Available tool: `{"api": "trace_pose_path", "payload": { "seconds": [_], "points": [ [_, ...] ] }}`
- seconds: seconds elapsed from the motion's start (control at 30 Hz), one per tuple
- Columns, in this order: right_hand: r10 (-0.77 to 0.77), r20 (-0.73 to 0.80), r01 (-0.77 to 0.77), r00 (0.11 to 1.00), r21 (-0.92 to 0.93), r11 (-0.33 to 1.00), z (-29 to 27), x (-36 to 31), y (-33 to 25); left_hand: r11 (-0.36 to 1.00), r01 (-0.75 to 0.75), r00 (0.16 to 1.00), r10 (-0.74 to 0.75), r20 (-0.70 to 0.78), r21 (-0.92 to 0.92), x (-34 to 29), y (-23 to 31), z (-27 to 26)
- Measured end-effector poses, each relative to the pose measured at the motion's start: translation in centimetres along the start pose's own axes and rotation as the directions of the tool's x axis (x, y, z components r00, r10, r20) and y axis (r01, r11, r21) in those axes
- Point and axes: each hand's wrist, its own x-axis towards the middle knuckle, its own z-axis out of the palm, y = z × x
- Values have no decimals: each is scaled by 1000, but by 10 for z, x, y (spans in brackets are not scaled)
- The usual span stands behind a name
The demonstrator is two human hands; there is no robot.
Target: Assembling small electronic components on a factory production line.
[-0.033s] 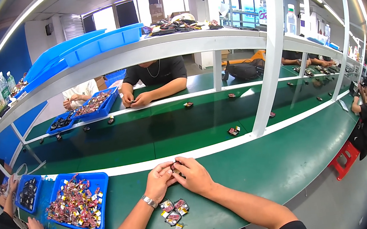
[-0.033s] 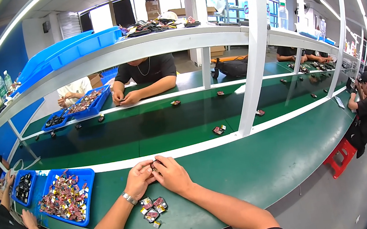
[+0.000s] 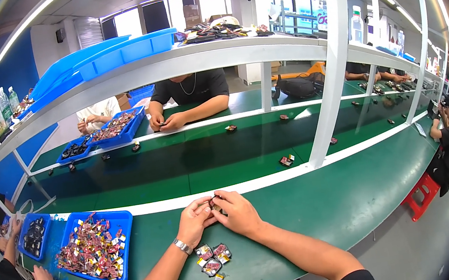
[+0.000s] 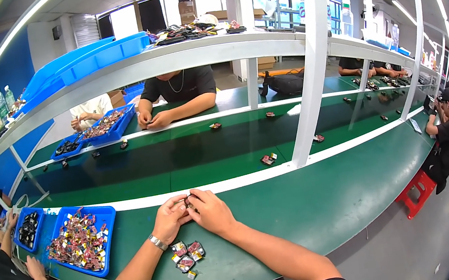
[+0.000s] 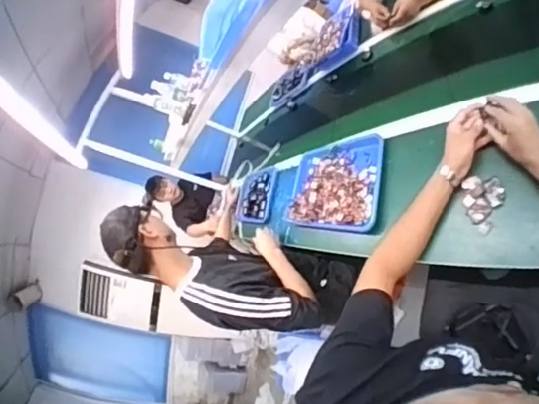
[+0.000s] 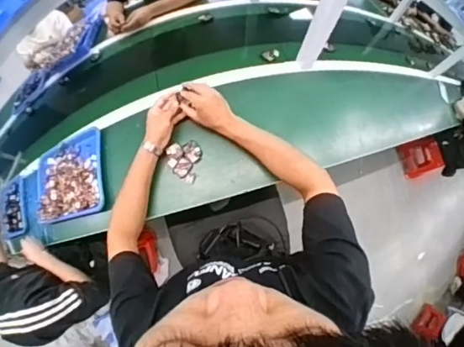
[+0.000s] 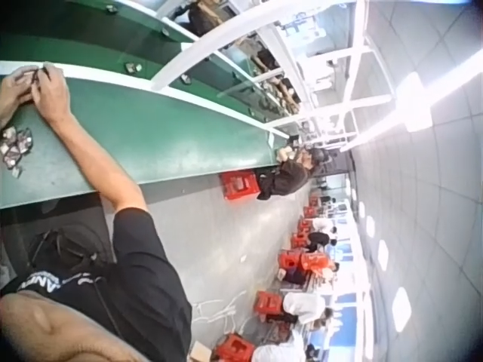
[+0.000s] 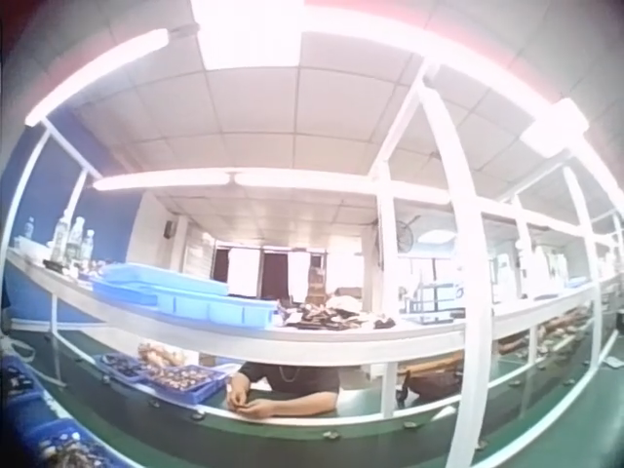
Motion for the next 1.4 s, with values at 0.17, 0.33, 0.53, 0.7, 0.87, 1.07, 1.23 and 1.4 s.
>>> {"api": "trace_pose_path", "payload": {
  "seconds": [0.17,0.33,0.53,0.7,0.87,1.07,1.23,1.4],
  "points": [
    [182,-58,-187,982,-96,978,7,35,68,966,-101,988,127,-93,238,4,5,-14],
    [317,-170,-345,933,-182,921,23,53,134,880,-94,994,112,-10,465,8,-2,-14],
    [337,-92,-350,937,-284,893,27,56,143,888,-61,993,101,-65,455,6,5,-19],
    [145,-288,-214,946,-224,951,11,50,107,930,-67,997,79,-17,360,13,5,-14],
    [341,449,-487,826,266,832,-5,15,12,969,-58,997,68,-32,242,10,10,-21],
    [35,851,-395,523,206,895,-42,7,-21,960,-50,998,58,-22,274,7,8,-27],
    [-87,818,-252,568,274,928,-40,1,-31,928,-67,997,44,71,367,8,9,-24],
    [50,812,-406,581,236,883,-50,11,-26,913,-35,991,-20,131,407,3,14,-24]
  ]
}}
